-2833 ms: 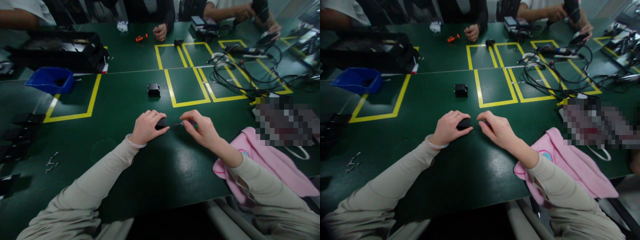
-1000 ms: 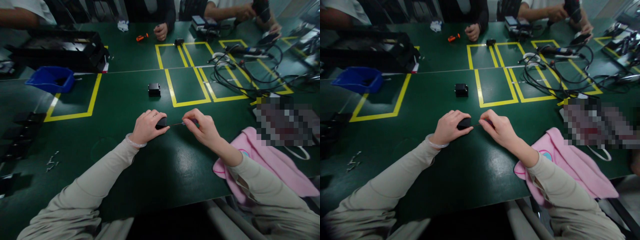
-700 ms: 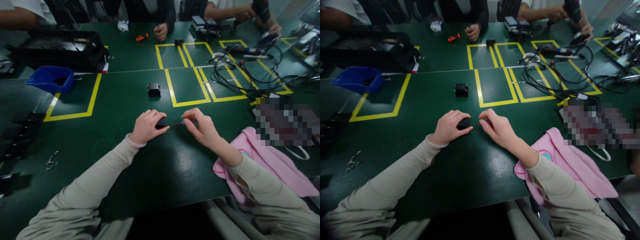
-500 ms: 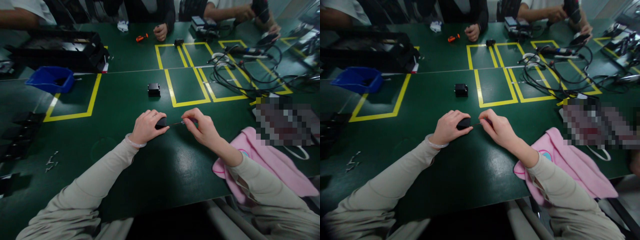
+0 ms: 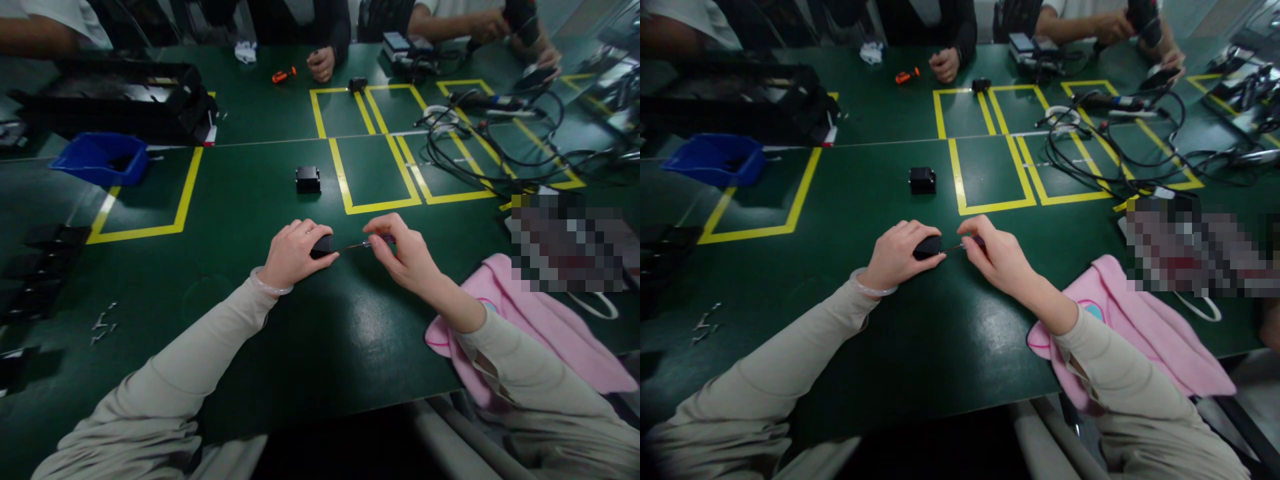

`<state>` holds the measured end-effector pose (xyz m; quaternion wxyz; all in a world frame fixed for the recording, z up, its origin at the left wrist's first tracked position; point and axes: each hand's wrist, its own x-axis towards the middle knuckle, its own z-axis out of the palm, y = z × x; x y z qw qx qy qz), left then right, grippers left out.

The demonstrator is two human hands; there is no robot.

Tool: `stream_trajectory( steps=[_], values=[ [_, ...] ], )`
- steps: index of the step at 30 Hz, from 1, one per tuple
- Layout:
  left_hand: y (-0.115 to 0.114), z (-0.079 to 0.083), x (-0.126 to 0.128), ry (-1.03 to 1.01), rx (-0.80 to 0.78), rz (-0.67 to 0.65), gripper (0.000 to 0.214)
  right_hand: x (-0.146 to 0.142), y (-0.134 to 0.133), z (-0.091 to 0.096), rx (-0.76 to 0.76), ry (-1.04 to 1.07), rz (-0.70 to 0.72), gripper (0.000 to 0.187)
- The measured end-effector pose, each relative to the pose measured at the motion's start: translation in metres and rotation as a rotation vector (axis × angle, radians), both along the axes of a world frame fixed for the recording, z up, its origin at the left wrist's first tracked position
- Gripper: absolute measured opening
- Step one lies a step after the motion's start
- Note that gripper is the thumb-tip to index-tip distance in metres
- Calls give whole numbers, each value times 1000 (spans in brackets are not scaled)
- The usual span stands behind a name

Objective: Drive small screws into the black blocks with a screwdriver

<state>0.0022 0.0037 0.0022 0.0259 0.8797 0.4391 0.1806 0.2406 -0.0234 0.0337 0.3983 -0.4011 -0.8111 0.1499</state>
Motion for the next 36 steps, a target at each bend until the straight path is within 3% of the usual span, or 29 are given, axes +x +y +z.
stream_trajectory(
  steps=[36],
  values=[
    [0, 0, -1, 0, -5, 0, 41, 0, -1, 0, -10, 26, 24, 10]
  ],
)
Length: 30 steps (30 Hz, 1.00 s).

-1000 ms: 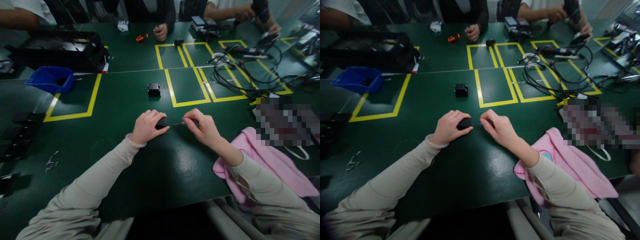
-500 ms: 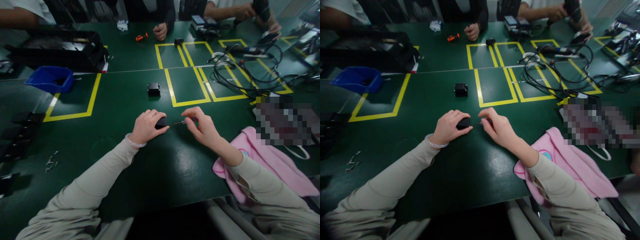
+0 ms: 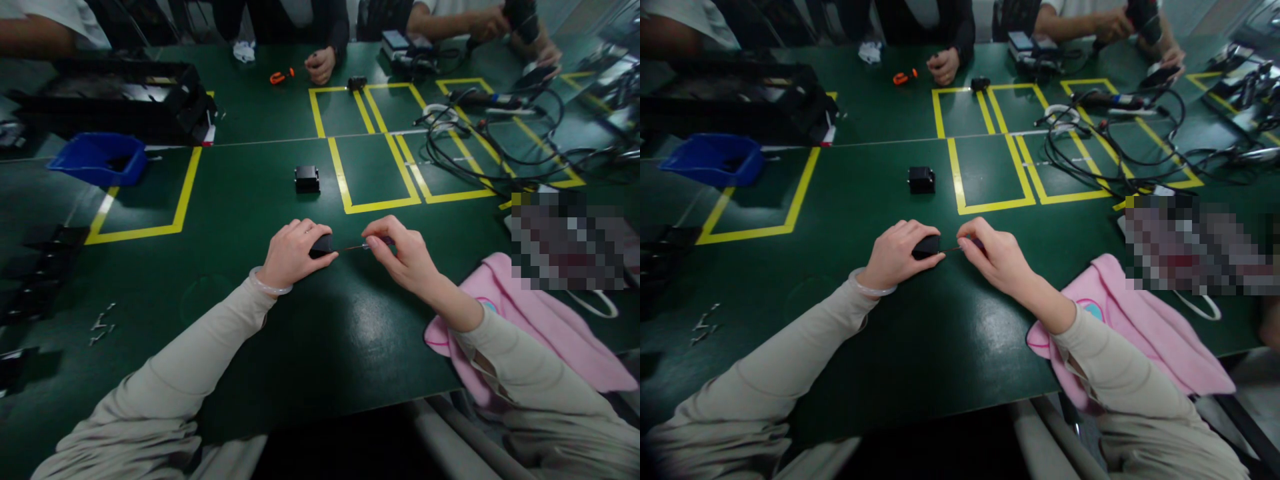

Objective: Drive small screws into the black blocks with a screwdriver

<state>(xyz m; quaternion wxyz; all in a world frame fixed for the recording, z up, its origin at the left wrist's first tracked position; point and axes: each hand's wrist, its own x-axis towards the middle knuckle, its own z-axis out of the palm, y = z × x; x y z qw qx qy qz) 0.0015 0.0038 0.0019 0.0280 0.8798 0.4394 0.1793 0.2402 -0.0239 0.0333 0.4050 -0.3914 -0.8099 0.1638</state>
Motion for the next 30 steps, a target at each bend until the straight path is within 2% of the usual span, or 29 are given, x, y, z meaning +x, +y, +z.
stream_trajectory(
  steps=[11, 15, 30],
  values=[
    [0, 1, 0, 10, 4, -1, 44, -1, -2, -1, 41, -25, -1, 10],
    [0, 0, 0, 7, 8, -1, 43, 0, -1, -1, 25, -31, -5, 15],
    [0, 0, 0, 7, 7, 0, 44, -1, -1, -1, 98, -3, -24, 10]
  ],
)
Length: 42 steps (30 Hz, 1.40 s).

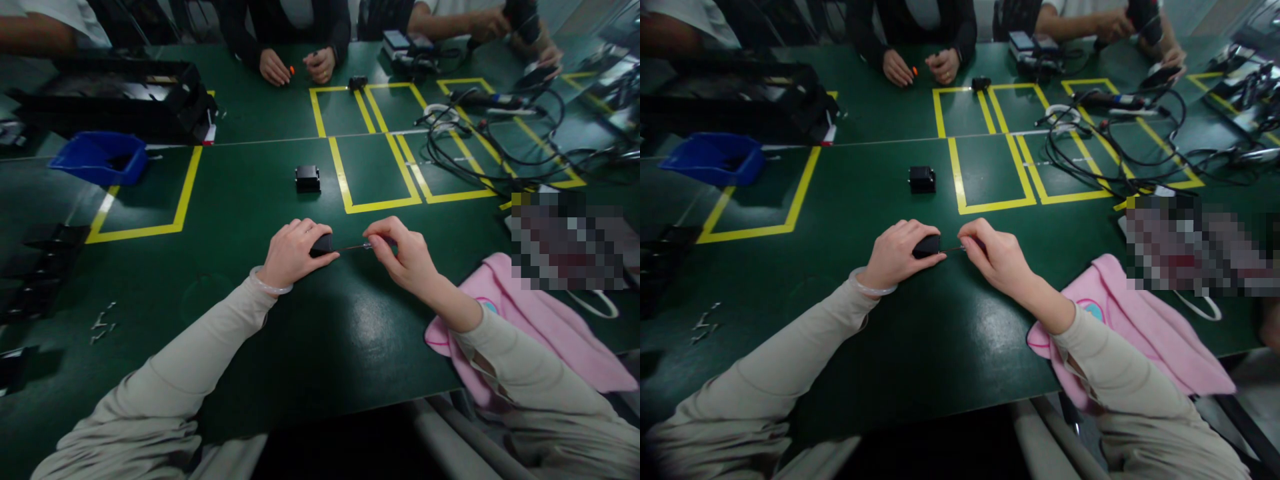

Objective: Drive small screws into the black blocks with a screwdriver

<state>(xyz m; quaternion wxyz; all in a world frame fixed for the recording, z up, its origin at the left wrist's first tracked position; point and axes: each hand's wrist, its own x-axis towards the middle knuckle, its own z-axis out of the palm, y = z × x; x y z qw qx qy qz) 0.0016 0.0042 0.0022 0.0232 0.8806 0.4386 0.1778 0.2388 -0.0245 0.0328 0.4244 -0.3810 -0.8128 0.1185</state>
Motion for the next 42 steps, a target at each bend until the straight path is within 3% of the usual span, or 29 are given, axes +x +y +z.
stream_trajectory(
  steps=[16, 23, 42],
  values=[
    [-1, 1, 2, 9, 5, 7, 42, 1, -1, -5, -9, -11, -49, 12],
    [-2, 2, 2, 14, 10, 17, 41, 1, -1, -5, 79, -52, -24, 7],
    [-1, 1, 1, -20, -6, 5, 41, -1, -2, -4, 100, -85, -46, 7]
  ],
)
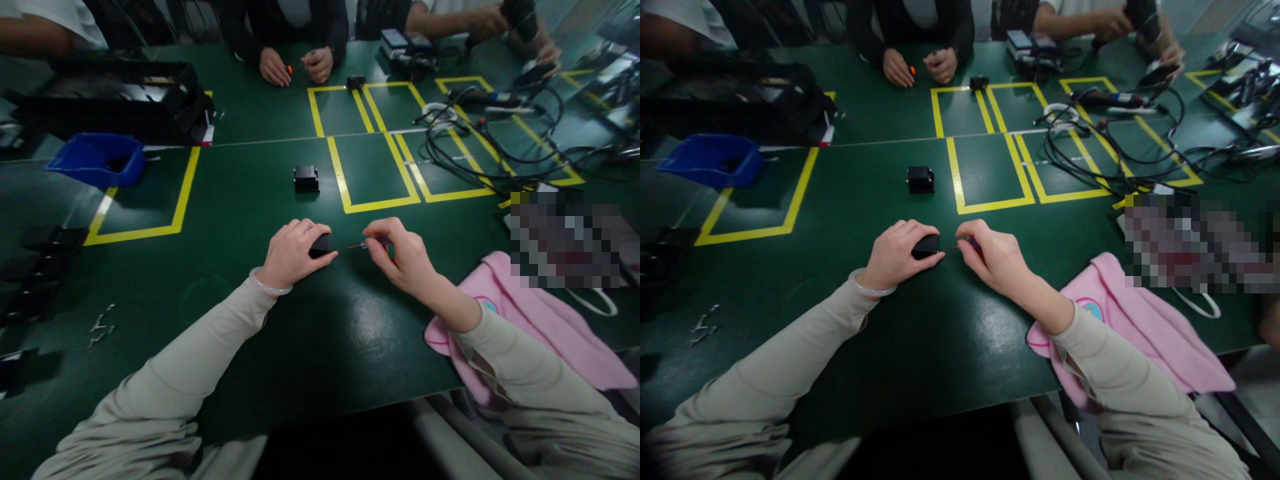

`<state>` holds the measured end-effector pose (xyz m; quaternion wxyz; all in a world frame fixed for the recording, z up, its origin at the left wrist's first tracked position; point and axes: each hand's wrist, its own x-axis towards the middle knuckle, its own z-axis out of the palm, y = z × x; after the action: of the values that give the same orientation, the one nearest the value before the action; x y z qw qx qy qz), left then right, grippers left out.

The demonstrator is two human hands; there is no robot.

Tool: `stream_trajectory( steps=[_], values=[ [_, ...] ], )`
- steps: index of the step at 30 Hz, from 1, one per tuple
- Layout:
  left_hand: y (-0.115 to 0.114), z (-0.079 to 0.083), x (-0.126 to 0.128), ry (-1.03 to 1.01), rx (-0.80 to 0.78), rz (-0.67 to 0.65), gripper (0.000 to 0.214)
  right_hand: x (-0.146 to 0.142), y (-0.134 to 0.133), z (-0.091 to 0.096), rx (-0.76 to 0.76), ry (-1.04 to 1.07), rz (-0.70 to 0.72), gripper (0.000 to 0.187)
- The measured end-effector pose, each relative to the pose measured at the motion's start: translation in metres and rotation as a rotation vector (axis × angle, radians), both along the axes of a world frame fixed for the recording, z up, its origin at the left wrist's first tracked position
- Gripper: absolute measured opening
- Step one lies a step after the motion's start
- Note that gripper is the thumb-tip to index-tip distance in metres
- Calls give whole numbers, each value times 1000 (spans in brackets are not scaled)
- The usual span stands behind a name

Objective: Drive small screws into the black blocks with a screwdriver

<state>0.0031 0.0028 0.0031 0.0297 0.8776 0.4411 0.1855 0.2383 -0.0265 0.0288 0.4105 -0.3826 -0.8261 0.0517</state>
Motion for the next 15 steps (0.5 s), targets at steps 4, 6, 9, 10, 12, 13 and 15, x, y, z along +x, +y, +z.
stream_trajectory(
  steps=[4, 6, 9, 10, 12, 13, 15],
  values=[
    [0, -1, 0, 2, 2, 1, 41, 1, 0, 1, -11, -21, -2, 10],
    [0, -1, 0, 6, 1, 5, 42, 1, 0, 2, -27, -28, 1, 12],
    [1, -1, 0, 13, 1, 11, 42, 0, 0, 4, -68, -13, 14, 8],
    [1, -2, 0, 15, 2, 11, 42, 0, 0, 4, -77, -6, 16, 10],
    [1, -2, 0, 14, 3, 9, 41, 0, 0, 5, -82, 1, 12, 12],
    [1, -2, 0, 12, 4, 7, 41, 0, 0, 5, -79, 1, 12, 11],
    [0, -1, 0, 5, 3, 5, 41, 0, 0, 5, -74, -10, 17, 9]
  ],
)
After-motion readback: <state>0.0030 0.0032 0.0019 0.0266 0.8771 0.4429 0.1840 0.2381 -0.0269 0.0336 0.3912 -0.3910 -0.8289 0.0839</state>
